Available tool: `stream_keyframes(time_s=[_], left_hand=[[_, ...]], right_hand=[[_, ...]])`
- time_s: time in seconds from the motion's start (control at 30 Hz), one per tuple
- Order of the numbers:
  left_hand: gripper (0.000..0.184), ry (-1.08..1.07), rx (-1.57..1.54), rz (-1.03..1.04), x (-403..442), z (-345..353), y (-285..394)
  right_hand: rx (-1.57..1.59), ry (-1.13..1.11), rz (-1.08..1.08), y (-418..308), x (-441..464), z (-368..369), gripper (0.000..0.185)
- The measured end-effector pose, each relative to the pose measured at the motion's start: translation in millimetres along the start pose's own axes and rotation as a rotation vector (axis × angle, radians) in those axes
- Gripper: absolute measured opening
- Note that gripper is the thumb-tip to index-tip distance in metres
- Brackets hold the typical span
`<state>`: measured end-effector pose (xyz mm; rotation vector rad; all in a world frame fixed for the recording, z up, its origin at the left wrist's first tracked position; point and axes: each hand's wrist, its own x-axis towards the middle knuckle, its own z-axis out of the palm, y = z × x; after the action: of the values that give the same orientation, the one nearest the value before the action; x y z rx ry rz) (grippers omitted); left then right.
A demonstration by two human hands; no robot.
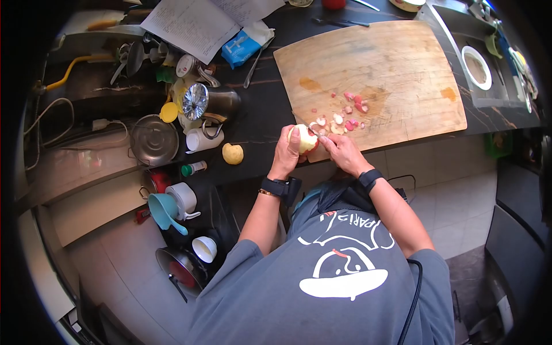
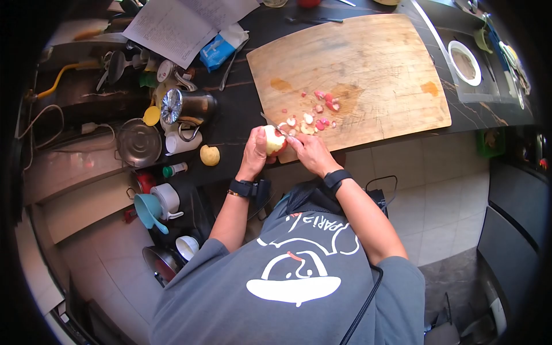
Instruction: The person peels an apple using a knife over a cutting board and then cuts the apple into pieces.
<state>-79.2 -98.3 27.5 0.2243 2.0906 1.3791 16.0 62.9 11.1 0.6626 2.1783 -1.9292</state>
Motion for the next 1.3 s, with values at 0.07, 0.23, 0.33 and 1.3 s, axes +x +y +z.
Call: stream_keyframes(time_s=[0.07, 0.23, 0.33, 1.3], left_hand=[[0.069, 0.005, -0.053, 0.012, 1.6, 0.7, -5.4], [0.064, 0.117, -0.082, 0.003, -5.4, 8.1, 4.2], [0.07, 0.109, -0.094, -0.109, -10.7, 3.7, 12.6], [0.065, 0.283, 0.138, 0.214, -3.8, 26.1, -20.3]], right_hand=[[-0.02, 0.029, -0.029, -0.8, -2.0, 1.4, 0.034], [0.022, 0.071, -0.279, -12.7, -13.6, 5.0, 0.036], [-0.044, 0.074, -0.344, -14.6, -14.3, 5.4, 0.031], [-0.045, 0.116, -0.119, -17.8, -8.6, -0.3, 0.032]])
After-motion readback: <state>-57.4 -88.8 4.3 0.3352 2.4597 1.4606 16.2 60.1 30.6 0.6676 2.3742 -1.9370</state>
